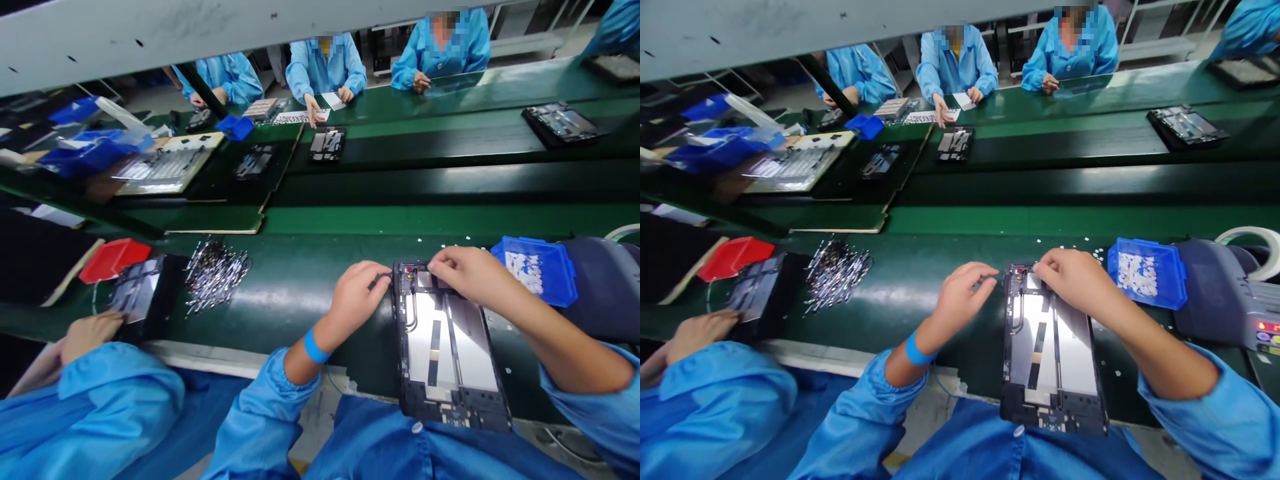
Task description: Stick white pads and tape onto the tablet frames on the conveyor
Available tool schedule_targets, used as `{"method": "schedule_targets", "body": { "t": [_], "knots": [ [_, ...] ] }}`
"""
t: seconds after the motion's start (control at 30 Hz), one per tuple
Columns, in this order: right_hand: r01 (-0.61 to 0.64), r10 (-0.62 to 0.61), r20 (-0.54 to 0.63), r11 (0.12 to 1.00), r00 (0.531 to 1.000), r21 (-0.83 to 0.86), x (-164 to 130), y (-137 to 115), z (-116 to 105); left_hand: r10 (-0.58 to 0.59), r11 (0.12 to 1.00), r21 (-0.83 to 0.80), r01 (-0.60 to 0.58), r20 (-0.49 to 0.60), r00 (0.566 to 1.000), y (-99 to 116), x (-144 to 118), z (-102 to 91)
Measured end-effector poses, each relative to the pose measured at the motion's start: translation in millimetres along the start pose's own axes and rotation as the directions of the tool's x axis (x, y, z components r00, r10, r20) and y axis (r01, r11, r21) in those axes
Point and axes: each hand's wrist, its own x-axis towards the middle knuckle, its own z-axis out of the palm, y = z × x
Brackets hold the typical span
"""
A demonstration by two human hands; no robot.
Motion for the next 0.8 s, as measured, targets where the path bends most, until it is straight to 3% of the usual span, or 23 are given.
{"method": "schedule_targets", "body": {
  "t": [0.13,0.33,0.57,0.8],
  "knots": [
    [-0.039,0.046,0.099,0.997,0.994,-0.071,27,-17,14,0.147,0.975,0.151,-0.16,0.094,0.985,-9,0,1.7],
    [-0.126,0.136,0.089,0.986,0.987,-0.109,30,-21,22,0.174,0.958,0.2,-0.205,0.163,0.971,-13,0,7.7],
    [-0.111,0.113,0.076,0.993,0.991,-0.037,28,-17,20,0.23,0.881,0.352,-0.316,0.264,0.937,-13,4,15.1],
    [-0.125,0.127,0.127,0.992,0.984,-0.023,32,-18,19,0.228,0.84,0.416,-0.348,0.311,0.923,-13,7,15.2]
  ]
}}
